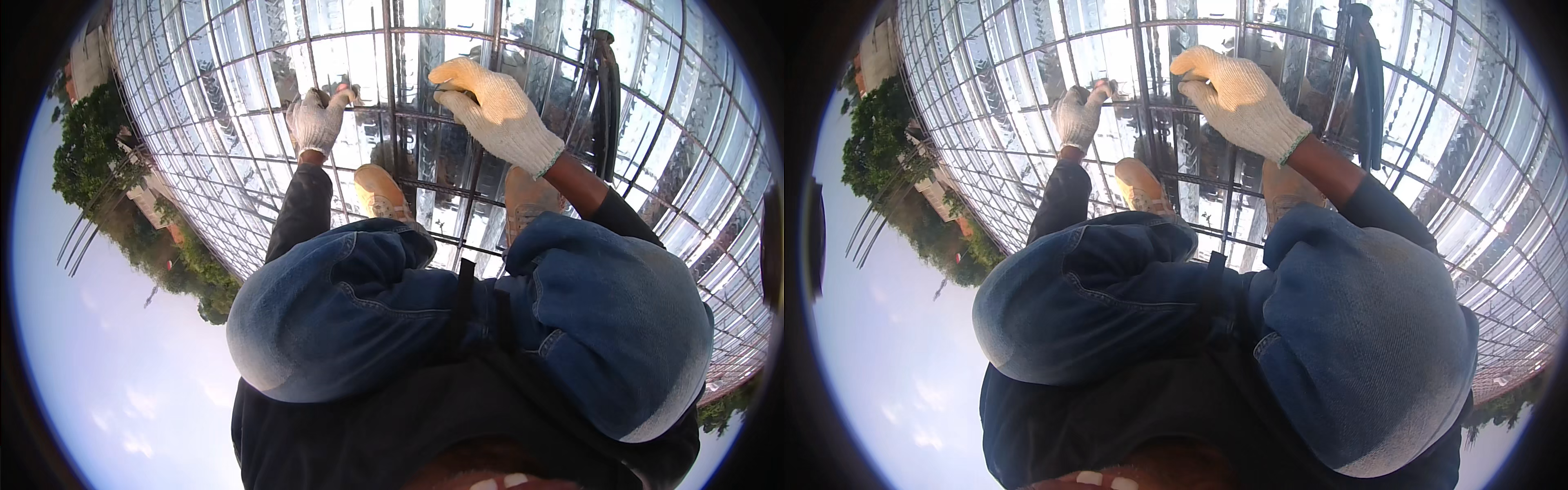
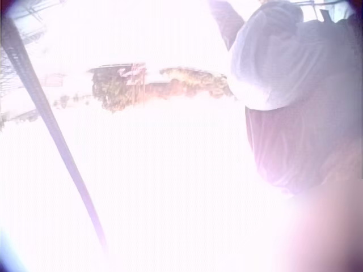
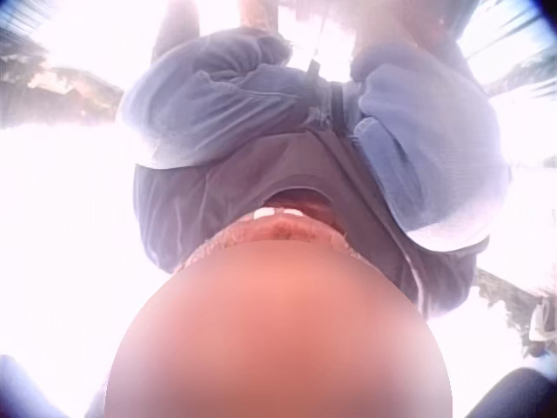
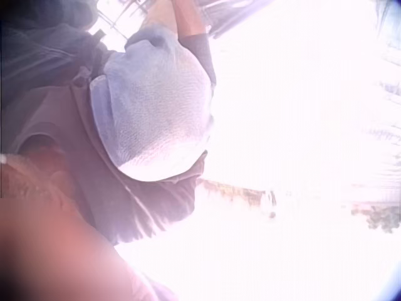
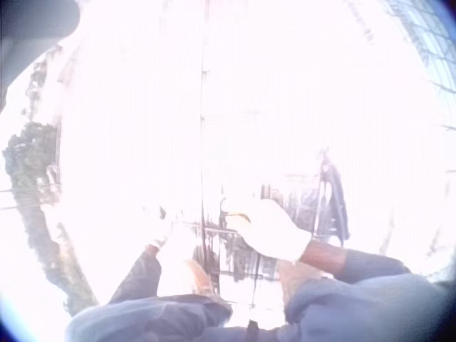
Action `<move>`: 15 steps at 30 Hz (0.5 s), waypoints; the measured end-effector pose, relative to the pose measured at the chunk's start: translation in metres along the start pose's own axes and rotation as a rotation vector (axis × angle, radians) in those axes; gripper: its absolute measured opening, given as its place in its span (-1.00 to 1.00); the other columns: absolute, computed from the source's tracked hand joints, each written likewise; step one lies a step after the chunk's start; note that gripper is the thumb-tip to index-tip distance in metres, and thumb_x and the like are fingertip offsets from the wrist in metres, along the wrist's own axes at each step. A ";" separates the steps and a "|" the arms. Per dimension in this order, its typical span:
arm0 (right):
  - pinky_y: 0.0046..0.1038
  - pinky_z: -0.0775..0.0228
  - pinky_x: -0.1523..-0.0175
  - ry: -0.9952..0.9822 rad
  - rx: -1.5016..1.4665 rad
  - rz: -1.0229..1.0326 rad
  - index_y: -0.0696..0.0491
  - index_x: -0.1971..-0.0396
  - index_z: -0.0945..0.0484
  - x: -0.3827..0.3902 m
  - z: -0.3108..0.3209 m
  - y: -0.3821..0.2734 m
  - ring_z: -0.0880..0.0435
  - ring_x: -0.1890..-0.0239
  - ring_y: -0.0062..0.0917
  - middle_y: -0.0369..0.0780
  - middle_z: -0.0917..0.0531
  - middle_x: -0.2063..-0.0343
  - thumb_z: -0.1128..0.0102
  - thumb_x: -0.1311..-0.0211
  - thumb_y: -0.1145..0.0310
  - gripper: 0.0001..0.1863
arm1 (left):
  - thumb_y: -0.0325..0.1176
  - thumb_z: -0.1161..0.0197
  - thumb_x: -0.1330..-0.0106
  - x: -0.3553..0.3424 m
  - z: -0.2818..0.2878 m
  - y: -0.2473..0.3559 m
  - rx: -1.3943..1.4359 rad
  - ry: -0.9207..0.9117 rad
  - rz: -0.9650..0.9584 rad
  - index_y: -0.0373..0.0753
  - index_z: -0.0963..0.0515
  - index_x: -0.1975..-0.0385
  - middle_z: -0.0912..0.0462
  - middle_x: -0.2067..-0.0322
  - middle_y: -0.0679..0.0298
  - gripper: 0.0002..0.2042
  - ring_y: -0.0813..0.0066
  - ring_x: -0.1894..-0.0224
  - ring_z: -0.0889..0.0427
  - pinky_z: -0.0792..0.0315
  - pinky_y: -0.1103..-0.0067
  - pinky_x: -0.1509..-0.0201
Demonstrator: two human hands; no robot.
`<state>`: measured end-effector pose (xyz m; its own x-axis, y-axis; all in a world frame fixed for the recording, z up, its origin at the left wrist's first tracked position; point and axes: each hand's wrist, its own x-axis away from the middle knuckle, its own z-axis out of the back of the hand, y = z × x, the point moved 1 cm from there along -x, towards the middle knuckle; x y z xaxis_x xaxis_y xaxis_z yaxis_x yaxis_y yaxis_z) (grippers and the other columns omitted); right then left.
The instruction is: The person uses pliers to cut and adjust metal wires on a greenhouse frame. They repeatedly grip, cut, and reposition wire segments while standing on the metal structure.
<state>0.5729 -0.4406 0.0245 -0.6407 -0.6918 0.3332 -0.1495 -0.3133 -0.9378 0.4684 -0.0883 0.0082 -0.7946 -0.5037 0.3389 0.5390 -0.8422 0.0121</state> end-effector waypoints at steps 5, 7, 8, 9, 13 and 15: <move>-0.32 -0.71 0.15 0.102 0.332 0.171 -0.04 -0.23 -0.79 -0.012 -0.005 0.015 -0.87 0.32 -0.36 -0.16 -0.87 0.26 -0.25 -0.70 0.09 -0.63 | 0.23 -0.53 -0.22 -0.002 -0.027 -0.010 0.101 0.238 -0.091 -0.26 -0.69 0.51 -0.73 0.55 0.00 -0.45 -0.12 0.22 -0.68 -0.32 0.09 -0.39; -0.23 -0.70 0.15 0.151 0.455 0.250 -0.03 -0.14 -0.82 -0.013 -0.009 0.022 -0.87 0.31 -0.27 -0.15 -0.87 0.28 -0.25 -0.66 0.08 -0.65 | 0.21 -0.53 -0.22 0.001 -0.031 0.000 0.086 0.349 -0.117 -0.26 -0.68 0.52 -0.71 0.57 0.01 -0.45 -0.10 0.26 -0.68 -0.31 0.09 -0.42; -0.17 -0.70 0.16 0.146 0.526 0.225 -0.03 -0.06 -0.83 -0.013 -0.007 0.014 -0.87 0.30 -0.21 -0.15 -0.86 0.31 -0.24 -0.64 0.08 -0.67 | 0.21 -0.53 -0.22 0.002 -0.030 0.000 0.070 0.408 -0.126 -0.26 -0.68 0.53 -0.70 0.58 0.01 -0.46 -0.08 0.28 -0.67 -0.30 0.09 -0.43; -0.11 -0.69 0.17 0.143 0.596 0.200 -0.03 0.01 -0.84 -0.013 -0.006 0.007 -0.87 0.29 -0.16 -0.14 -0.85 0.35 -0.24 -0.61 0.08 -0.68 | 0.19 -0.53 -0.22 0.003 -0.030 -0.003 0.064 0.397 -0.111 -0.25 -0.67 0.54 -0.69 0.59 0.03 -0.47 -0.05 0.31 -0.68 -0.28 0.06 -0.47; -0.12 -0.69 0.18 0.049 0.761 -0.008 -0.06 0.14 -0.81 -0.022 -0.006 -0.020 -0.87 0.26 -0.19 -0.17 -0.85 0.31 -0.28 -0.54 0.12 -0.75 | 0.22 -0.51 -0.24 0.004 -0.031 -0.005 0.136 0.377 -0.091 -0.26 -0.64 0.52 -0.64 0.55 0.00 -0.44 -0.05 0.22 -0.67 -0.30 0.12 -0.47; -0.14 -0.69 0.18 0.108 0.761 0.066 -0.07 0.15 -0.81 -0.030 -0.014 -0.020 -0.87 0.26 -0.20 -0.18 -0.85 0.32 -0.27 -0.53 0.14 -0.77 | 0.25 -0.51 -0.24 0.004 -0.035 -0.013 0.131 0.412 -0.093 -0.25 -0.68 0.50 -0.68 0.55 0.04 -0.43 -0.04 0.25 -0.68 -0.24 0.06 -0.52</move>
<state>0.5846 -0.4045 0.0314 -0.7061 -0.6693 0.2313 0.4255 -0.6621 -0.6169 0.4485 -0.0862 -0.0232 -0.8721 -0.4839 -0.0726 0.4696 -0.8694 0.1533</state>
